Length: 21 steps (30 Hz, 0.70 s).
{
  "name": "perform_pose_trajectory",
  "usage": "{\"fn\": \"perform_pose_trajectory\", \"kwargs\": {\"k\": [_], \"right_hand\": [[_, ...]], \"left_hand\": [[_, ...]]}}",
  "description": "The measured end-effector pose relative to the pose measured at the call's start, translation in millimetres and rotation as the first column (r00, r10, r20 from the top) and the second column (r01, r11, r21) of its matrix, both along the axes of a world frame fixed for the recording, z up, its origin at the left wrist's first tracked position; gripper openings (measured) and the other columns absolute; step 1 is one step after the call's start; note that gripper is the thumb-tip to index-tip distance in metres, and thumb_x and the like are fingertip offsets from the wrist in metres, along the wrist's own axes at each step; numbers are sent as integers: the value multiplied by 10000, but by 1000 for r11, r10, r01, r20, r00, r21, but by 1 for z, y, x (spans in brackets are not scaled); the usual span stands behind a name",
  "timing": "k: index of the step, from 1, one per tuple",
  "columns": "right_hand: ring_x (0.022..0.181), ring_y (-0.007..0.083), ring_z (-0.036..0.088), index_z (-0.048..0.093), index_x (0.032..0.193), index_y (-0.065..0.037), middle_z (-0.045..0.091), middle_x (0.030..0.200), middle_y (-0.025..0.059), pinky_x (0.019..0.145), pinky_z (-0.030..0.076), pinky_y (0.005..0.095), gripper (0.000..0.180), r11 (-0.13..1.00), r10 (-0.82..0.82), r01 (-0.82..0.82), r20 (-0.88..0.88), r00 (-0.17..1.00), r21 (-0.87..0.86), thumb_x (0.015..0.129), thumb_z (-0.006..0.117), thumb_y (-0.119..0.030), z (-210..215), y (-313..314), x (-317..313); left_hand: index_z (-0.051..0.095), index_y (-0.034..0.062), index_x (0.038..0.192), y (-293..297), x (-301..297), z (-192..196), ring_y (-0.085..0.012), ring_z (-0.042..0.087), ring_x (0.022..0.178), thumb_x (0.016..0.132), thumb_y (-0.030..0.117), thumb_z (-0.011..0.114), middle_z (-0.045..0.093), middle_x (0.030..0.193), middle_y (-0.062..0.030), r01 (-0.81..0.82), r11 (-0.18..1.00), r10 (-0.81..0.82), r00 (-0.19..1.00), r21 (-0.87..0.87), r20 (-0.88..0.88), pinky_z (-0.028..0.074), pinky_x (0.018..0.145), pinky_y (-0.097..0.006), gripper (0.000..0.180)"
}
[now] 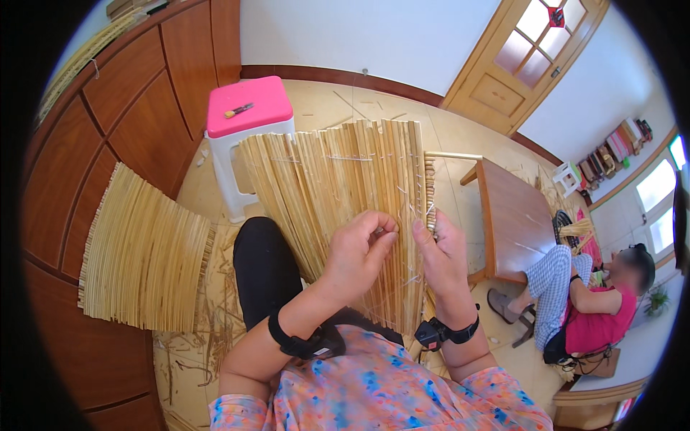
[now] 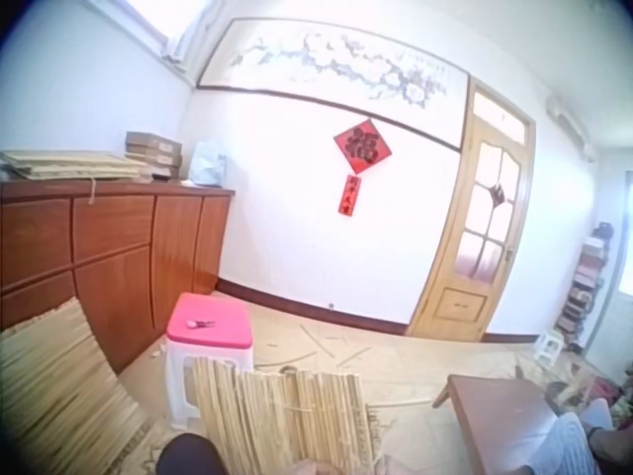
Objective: The person weaves a mat using thin bamboo strips and thread, threading the needle through the strips and tightening the weave. They adjust the mat on their lap and continue stitching along the edge.
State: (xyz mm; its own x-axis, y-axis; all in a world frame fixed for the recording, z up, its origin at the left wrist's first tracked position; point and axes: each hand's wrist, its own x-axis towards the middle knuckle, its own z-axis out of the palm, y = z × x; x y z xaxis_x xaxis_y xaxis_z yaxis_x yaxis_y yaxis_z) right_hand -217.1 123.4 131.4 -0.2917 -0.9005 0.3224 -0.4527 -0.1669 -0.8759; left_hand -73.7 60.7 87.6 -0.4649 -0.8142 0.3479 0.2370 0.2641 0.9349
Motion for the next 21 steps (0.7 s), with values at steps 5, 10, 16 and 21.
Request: {"fn": "perform_pose_trajectory", "kwargs": {"k": [5,10,16,21], "right_hand": [[761,71,561,629,1125,30,688,837,76,685,494,273,247,1000,3,-5,-67,998,-26,999,608,-181,-1,-1,0],[740,84,571,624,1106,36,696,837,108,671,498,283,247,1000,-1,-2,-126,992,-29,993,612,-184,2,-3,4],[718,97,583,614,1082,47,683,801,136,655,498,294,248,999,16,-20,-134,991,-26,985,616,-181,-1,-5,2],[705,100,587,614,1064,44,681,790,149,649,501,305,234,997,11,-20,-119,993,-72,977,621,-173,-1,-9,2]], "left_hand": [[589,11,995,0,5,-1,-47,583,686,958,20,612,587,813,20,109,993,-105,992,46,-76,466,604,-209,44],[590,18,991,-2,7,1,-48,586,691,968,39,603,587,816,18,166,972,-132,971,167,-197,468,624,-205,34],[595,18,1004,-6,11,4,-44,589,718,967,37,604,586,830,12,110,990,-99,987,88,-125,464,631,-204,42],[597,17,1015,-8,12,2,-54,600,718,968,35,602,603,830,7,94,995,-96,991,-36,-89,468,634,-206,50]]}}
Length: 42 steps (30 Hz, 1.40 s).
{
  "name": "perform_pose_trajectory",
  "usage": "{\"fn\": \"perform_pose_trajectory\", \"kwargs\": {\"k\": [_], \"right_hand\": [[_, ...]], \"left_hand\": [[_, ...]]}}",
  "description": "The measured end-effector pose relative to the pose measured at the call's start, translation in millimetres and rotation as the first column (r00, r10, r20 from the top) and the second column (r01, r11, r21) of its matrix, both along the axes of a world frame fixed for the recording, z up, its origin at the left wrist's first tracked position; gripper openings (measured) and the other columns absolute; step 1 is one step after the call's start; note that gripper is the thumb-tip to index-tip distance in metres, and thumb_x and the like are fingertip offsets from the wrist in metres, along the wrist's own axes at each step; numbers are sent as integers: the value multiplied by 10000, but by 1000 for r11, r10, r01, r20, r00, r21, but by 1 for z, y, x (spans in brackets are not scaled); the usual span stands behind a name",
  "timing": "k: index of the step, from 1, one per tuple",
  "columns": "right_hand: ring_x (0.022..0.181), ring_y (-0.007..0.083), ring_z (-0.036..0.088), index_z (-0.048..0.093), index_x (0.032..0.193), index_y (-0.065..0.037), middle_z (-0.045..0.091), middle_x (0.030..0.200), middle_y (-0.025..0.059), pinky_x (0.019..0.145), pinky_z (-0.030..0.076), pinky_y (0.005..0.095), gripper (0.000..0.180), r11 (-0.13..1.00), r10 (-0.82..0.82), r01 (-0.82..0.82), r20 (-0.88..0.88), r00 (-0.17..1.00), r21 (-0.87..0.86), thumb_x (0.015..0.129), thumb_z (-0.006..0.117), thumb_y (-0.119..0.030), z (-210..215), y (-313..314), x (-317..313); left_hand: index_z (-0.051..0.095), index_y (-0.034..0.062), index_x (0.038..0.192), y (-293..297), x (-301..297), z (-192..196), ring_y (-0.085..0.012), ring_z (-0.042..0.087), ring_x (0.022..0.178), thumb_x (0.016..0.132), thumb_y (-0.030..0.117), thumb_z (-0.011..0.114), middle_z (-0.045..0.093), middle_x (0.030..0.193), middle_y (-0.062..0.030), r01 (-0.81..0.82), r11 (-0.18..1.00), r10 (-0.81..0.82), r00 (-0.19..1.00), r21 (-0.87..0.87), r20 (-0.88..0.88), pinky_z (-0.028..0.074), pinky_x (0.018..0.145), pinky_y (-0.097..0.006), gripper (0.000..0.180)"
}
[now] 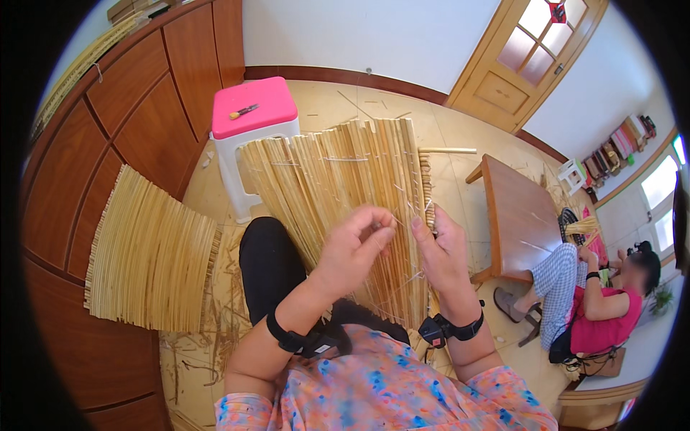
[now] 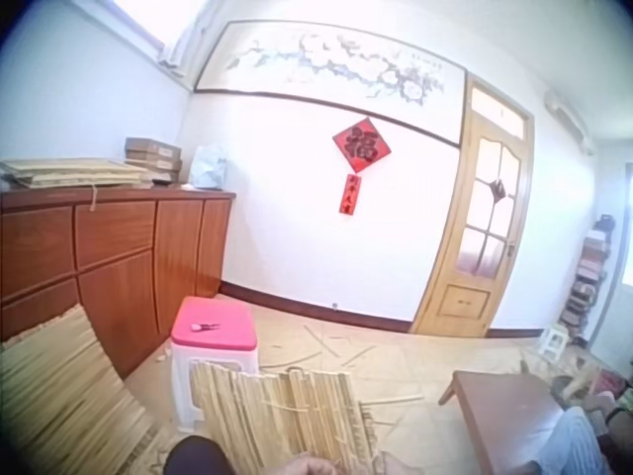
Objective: The person weaves a mat using thin bamboo strips and thread, threading the needle through the strips and tightening the weave. They adjust the mat on their lap and continue stitching along the edge.
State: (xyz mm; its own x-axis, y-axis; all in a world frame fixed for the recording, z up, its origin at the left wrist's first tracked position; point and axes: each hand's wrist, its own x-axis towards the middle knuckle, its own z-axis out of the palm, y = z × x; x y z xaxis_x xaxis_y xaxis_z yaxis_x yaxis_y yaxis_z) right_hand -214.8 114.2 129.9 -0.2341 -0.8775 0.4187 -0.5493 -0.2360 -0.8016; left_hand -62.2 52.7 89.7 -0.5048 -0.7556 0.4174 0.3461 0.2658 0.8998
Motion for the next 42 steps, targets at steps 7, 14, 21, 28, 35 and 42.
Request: {"fn": "perform_pose_trajectory", "kwargs": {"k": [7,14,21,28,35,42], "right_hand": [[654,110,551,617,1053,47,655,755,141,621,486,308,216,997,-28,38,-141,990,70,969,619,-152,8,3,4],[680,94,506,623,1097,31,624,756,51,622,456,297,210,993,-103,107,80,992,-51,986,602,-146,-27,-20,-38],[654,62,456,617,1044,22,579,705,23,570,410,279,168,999,-44,44,28,999,0,992,597,-137,-25,-15,-15],[620,77,468,622,1033,18,576,678,70,550,409,289,173,998,-55,54,-28,998,-22,985,608,-147,-18,-5,-4],[616,156,549,630,1069,21,636,731,126,595,465,325,195,998,-67,66,-81,994,-16,979,612,-150,-12,1,-1],[649,120,524,630,1093,25,618,748,81,603,449,295,210,999,-42,42,-37,998,-13,988,609,-156,-9,3,2]], "left_hand": [[606,0,979,-4,20,-2,-112,624,705,943,8,616,591,812,-47,320,901,-254,936,292,-244,498,629,-238,38],[574,17,820,-4,92,20,-168,606,602,893,-43,650,583,783,-90,354,933,-297,657,-64,-693,495,576,-283,122],[683,4,953,-14,62,12,-115,612,754,867,-19,693,639,860,-55,-133,989,131,991,-59,-33,483,660,-254,90],[694,16,962,-10,2,3,-62,557,697,858,9,707,637,824,-1,-345,929,361,923,-132,132,462,627,-224,105],[685,4,943,-5,-3,5,-197,665,705,830,-7,711,682,826,-112,-353,925,376,906,-142,195,523,639,-305,116],[684,2,972,-2,-4,0,-40,541,665,867,21,700,633,787,8,-318,942,332,928,-106,169,455,598,-218,107]]}}
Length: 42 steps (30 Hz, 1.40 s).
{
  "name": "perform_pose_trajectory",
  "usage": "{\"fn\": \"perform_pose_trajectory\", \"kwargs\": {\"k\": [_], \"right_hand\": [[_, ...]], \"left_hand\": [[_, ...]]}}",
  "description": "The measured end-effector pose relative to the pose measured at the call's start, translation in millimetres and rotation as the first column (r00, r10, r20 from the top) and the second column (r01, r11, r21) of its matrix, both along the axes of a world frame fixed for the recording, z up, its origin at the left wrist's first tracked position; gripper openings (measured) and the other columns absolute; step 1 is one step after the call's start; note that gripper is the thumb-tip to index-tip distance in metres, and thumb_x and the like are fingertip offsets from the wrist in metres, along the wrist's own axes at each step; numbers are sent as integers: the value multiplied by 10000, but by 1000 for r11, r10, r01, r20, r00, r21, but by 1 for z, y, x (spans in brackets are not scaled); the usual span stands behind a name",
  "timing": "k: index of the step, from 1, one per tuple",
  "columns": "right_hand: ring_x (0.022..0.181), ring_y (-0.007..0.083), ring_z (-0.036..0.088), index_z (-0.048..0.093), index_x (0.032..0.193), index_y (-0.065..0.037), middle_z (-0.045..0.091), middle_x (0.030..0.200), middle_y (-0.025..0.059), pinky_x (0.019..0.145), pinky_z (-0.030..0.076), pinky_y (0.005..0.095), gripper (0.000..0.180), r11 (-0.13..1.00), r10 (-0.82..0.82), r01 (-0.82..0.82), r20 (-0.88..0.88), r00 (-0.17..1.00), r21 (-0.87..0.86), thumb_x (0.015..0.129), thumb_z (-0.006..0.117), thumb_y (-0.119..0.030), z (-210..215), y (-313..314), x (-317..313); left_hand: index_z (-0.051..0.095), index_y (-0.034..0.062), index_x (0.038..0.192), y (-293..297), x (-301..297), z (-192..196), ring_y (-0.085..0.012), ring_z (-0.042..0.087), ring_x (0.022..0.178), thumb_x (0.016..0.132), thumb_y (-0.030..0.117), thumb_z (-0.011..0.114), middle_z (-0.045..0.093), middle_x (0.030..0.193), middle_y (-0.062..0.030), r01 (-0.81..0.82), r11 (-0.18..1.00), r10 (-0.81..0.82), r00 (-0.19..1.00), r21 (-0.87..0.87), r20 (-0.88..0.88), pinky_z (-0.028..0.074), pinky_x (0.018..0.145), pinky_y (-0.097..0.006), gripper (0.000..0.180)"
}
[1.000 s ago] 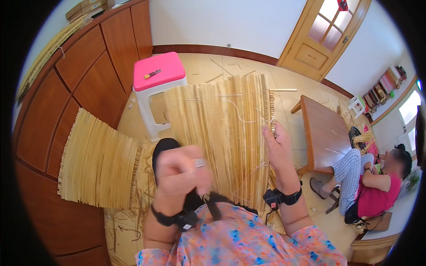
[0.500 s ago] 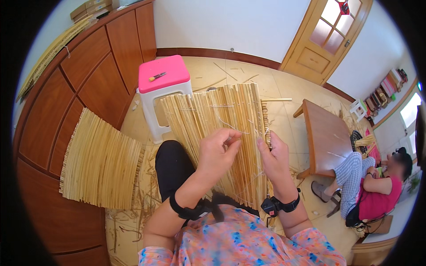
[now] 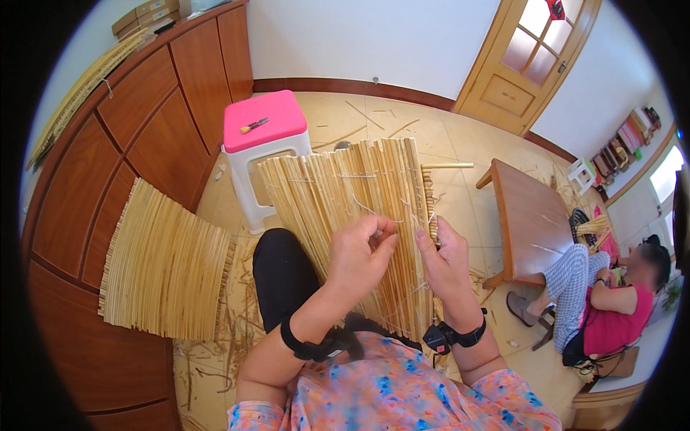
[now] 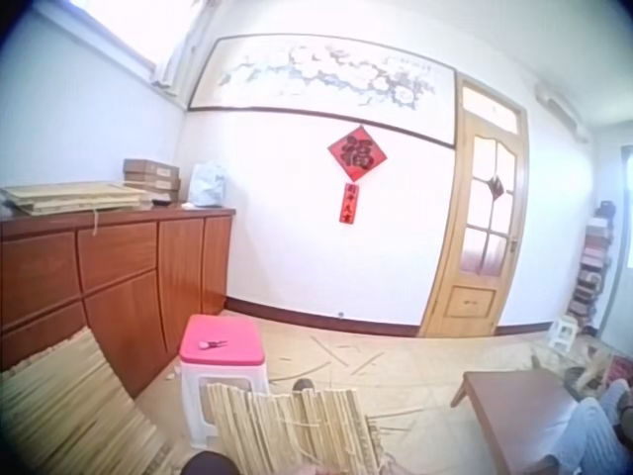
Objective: The person weaves a mat using thin bamboo strips and thread, threading the needle through the strips and tightening the weave. They adjust the mat on their lap and continue stitching along the edge.
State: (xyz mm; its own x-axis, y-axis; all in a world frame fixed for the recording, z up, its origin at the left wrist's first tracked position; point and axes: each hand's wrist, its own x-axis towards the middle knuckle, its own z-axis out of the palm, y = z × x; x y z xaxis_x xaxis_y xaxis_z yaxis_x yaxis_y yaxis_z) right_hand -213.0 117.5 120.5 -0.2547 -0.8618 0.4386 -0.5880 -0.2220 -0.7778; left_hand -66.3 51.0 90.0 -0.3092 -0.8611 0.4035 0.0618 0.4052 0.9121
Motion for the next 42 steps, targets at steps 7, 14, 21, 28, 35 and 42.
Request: {"fn": "perform_pose_trajectory", "kwargs": {"k": [7,14,21,28,35,42], "right_hand": [[564,184,523,627,1038,24,593,669,146,550,443,332,176,999,-31,33,-98,995,25,968,618,-137,-5,3,-1],[645,116,517,628,1077,28,633,734,104,601,458,310,192,998,-60,60,9,998,-30,981,600,-136,-10,-3,-1],[659,103,536,633,1137,27,661,772,97,610,467,299,215,999,-35,34,36,999,19,984,598,-121,-9,1,-2],[738,68,493,634,1139,29,612,821,9,656,436,253,231,999,-21,20,19,1000,48,1005,589,-154,1,6,4],[773,79,521,624,1085,32,652,850,57,688,467,275,206,998,-31,33,-39,999,45,998,604,-154,0,6,0],[825,84,551,622,1111,38,679,898,67,737,490,281,212,998,-15,16,-25,1000,61,1004,605,-144,-2,6,-3]], "left_hand": [[652,-17,970,5,-2,12,-84,578,672,901,26,675,642,789,-33,30,992,-23,998,123,-58,482,614,-249,84],[601,14,1038,16,2,17,-53,548,732,958,41,630,592,863,16,192,964,-111,919,183,-377,459,656,-209,90],[585,13,1058,-12,20,9,-44,573,749,967,33,626,622,888,0,42,999,-33,958,25,-286,469,670,-195,102],[651,7,980,-5,16,14,-74,605,751,909,25,679,634,846,-10,-34,996,32,999,-84,-23,488,660,-224,79],[670,10,980,11,4,-1,-164,629,676,846,-5,700,646,812,-92,22,972,4,994,-236,110,491,594,-278,138],[673,8,972,13,1,-1,-163,624,654,844,-10,698,650,799,-97,32,970,-13,997,-240,79,488,585,-278,132]]}}
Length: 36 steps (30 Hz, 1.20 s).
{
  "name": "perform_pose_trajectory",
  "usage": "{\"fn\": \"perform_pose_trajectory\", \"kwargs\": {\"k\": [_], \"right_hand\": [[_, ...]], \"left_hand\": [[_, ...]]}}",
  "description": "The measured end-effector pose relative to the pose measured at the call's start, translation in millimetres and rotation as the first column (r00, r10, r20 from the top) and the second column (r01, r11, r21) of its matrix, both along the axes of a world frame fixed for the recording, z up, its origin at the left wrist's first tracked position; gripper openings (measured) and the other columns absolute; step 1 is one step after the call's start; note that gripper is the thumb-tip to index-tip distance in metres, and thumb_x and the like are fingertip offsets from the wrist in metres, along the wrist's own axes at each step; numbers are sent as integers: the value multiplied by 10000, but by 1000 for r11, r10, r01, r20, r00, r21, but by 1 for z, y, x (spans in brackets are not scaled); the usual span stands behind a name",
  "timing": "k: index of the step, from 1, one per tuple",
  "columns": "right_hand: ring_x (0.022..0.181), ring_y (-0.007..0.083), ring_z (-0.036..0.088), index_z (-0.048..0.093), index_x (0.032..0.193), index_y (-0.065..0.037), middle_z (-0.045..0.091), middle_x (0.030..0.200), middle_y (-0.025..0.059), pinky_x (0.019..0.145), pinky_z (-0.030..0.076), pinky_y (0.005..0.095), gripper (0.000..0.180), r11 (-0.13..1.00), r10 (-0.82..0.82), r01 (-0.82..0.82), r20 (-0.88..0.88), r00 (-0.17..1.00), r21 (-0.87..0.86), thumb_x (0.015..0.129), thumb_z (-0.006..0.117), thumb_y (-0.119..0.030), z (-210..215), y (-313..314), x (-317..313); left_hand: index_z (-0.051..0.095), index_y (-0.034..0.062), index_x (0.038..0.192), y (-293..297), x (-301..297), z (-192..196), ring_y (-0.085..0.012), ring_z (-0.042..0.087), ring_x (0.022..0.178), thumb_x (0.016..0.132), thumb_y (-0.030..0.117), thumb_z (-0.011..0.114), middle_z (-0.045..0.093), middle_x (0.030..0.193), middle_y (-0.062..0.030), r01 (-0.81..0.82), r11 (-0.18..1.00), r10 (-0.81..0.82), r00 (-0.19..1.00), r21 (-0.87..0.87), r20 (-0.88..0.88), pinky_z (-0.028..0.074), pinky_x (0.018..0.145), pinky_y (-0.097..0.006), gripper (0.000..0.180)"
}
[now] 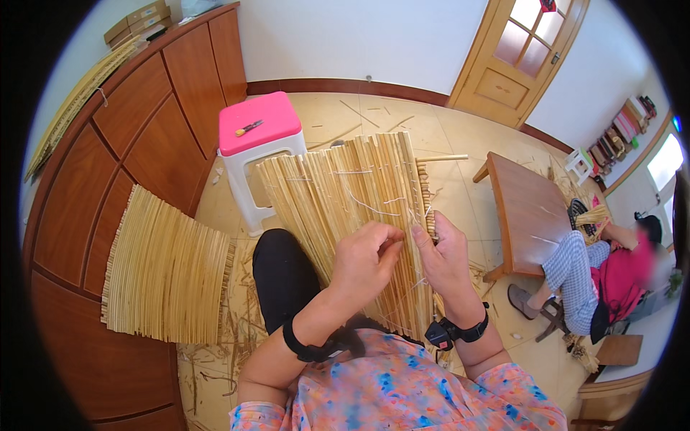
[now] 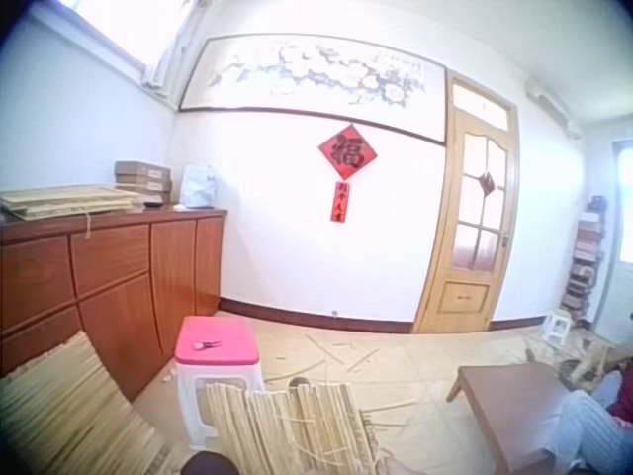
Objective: The person weaves a mat using thin bamboo strips and thread, threading the needle through the strips and tightening the weave. They adjust the mat on their lap and continue stitching along the edge.
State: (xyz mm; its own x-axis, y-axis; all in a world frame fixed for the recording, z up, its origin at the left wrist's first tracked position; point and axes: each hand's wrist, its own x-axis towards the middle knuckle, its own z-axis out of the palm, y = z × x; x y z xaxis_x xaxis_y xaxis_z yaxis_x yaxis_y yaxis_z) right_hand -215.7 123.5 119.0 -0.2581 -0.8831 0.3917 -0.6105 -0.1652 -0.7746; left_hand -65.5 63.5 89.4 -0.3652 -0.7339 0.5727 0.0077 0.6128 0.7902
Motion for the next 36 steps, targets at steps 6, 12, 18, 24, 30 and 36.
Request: {"fn": "perform_pose_trajectory", "kwargs": {"k": [6,12,18,24,30,36], "right_hand": [[697,161,574,602,1035,39,645,796,152,643,483,325,222,995,5,-6,-10,1000,-99,964,647,-167,-3,-4,2],[569,237,562,575,943,31,584,686,198,554,459,360,238,996,6,-15,-105,995,-85,945,663,-190,-3,-2,4],[619,201,563,587,974,40,613,730,201,589,467,352,244,994,-12,4,-73,997,-105,953,654,-194,-3,-8,0],[718,137,547,606,1036,49,662,805,142,666,484,328,228,998,-41,44,74,996,-52,983,620,-172,-1,-6,-11],[733,128,535,609,1033,47,653,807,132,673,479,313,213,999,-32,32,23,999,-19,982,624,-159,-6,-4,-10],[742,131,579,617,1061,45,676,827,150,665,489,323,228,998,-6,10,63,998,-67,966,646,-160,-4,-2,-3]], "left_hand": [[661,2,965,1,0,5,-104,584,659,875,-5,681,631,784,-43,50,992,-43,997,117,-67,468,590,-254,93],[629,5,954,1,-3,11,-76,540,699,889,-12,663,599,825,-24,20,994,-4,990,108,-142,451,625,-237,75],[612,1,969,4,8,13,-92,575,727,906,-25,647,590,867,-40,180,965,-142,969,189,-201,466,648,-233,77],[596,2,1021,0,36,23,-40,545,789,947,-30,619,570,944,3,282,937,-158,868,207,-471,442,683,-189,84],[623,-11,1093,-18,26,9,-28,535,721,944,13,640,596,857,23,108,947,-16,957,304,-290,443,633,-185,152],[654,-4,1133,-11,14,7,-37,538,747,918,12,673,601,857,19,30,976,-5,993,216,-117,457,665,-187,216]]}}
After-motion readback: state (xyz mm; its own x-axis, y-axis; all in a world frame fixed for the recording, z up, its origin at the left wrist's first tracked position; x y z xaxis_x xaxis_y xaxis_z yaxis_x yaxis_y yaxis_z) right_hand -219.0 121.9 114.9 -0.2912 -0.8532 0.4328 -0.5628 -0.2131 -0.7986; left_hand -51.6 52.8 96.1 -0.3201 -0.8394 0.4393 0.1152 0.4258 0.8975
